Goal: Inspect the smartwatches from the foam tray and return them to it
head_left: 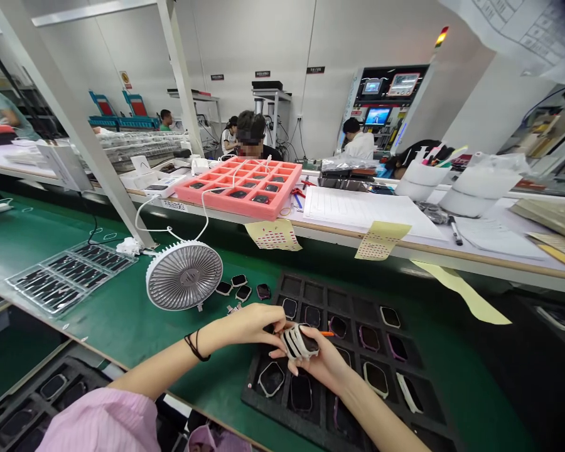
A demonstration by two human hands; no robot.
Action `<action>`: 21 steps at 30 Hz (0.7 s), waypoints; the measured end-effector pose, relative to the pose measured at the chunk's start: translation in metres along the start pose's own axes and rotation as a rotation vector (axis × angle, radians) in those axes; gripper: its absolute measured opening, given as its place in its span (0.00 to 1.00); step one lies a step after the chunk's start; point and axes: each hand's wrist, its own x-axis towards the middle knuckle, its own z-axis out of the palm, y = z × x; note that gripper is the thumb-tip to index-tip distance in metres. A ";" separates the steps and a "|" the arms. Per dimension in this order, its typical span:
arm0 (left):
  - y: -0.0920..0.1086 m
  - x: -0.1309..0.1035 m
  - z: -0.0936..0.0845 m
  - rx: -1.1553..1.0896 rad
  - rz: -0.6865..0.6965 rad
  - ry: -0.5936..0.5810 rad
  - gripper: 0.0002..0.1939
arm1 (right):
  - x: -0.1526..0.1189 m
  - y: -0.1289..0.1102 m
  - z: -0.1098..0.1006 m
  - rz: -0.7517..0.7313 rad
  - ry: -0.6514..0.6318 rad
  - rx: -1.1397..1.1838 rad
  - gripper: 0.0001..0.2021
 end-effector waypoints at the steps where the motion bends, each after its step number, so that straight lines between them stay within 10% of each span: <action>1: -0.002 0.001 0.001 0.035 0.037 -0.013 0.16 | 0.000 0.002 0.000 -0.008 0.011 -0.004 0.16; 6: -0.008 0.004 0.001 0.093 0.098 0.009 0.15 | 0.003 0.005 0.002 0.006 0.069 0.045 0.17; 13: -0.040 -0.026 -0.027 0.131 -0.288 0.177 0.09 | 0.000 -0.013 0.003 -0.012 0.177 0.075 0.18; 21: -0.069 -0.065 0.004 0.327 -0.370 0.033 0.09 | 0.002 -0.010 0.001 0.013 0.211 0.111 0.17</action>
